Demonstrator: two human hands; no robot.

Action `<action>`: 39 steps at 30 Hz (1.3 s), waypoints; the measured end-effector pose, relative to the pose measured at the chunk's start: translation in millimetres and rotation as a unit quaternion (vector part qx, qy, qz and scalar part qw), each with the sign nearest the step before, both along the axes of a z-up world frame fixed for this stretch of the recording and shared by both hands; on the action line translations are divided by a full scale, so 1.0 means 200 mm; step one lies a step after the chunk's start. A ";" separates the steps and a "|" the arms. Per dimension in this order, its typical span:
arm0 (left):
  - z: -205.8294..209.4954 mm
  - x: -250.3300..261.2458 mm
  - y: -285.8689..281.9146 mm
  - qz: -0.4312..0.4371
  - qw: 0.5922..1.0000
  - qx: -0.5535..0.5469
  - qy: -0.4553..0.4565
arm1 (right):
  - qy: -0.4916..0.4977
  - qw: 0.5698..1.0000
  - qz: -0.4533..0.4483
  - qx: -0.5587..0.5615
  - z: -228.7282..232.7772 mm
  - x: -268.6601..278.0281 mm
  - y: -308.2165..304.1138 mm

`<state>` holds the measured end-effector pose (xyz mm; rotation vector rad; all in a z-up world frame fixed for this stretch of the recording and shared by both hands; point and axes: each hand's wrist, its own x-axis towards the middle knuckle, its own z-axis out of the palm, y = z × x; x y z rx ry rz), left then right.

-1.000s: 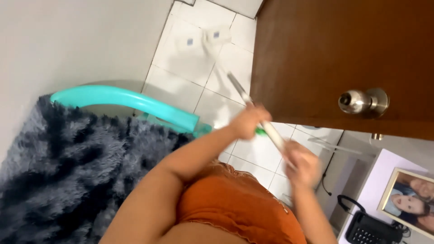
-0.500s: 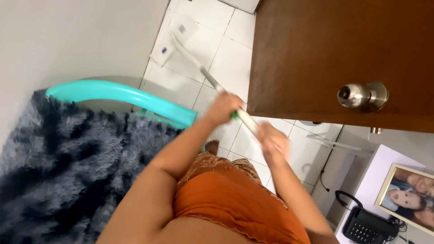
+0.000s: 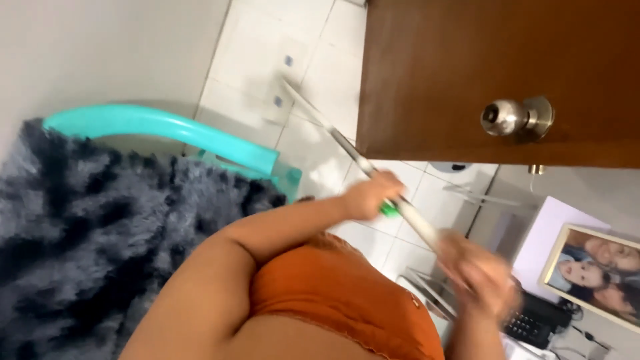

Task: Mop the tiled floor in a home environment using a spray mop and cleaning solution.

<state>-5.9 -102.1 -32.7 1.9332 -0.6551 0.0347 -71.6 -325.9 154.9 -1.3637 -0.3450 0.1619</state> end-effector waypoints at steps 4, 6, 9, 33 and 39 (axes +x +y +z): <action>0.30 -0.03 -0.19 -0.161 0.980 -0.113 0.006 | -0.069 0.996 0.048 0.005 0.31 -0.07 -0.17; 0.37 -0.01 -0.20 -0.198 0.977 -0.068 0.047 | -0.091 0.995 0.039 0.015 0.29 -0.08 -0.19; 0.25 0.08 -0.13 -0.193 0.979 -0.005 0.060 | -0.119 0.990 -0.002 0.072 0.05 -0.05 -0.17; 0.19 -0.21 -0.37 -0.285 0.958 -0.010 0.024 | -0.043 0.991 -0.124 -0.026 0.14 -0.65 -0.44; 0.27 -0.21 -0.37 -0.344 0.937 0.014 0.050 | -0.205 0.975 0.031 -0.076 0.43 -0.44 -0.12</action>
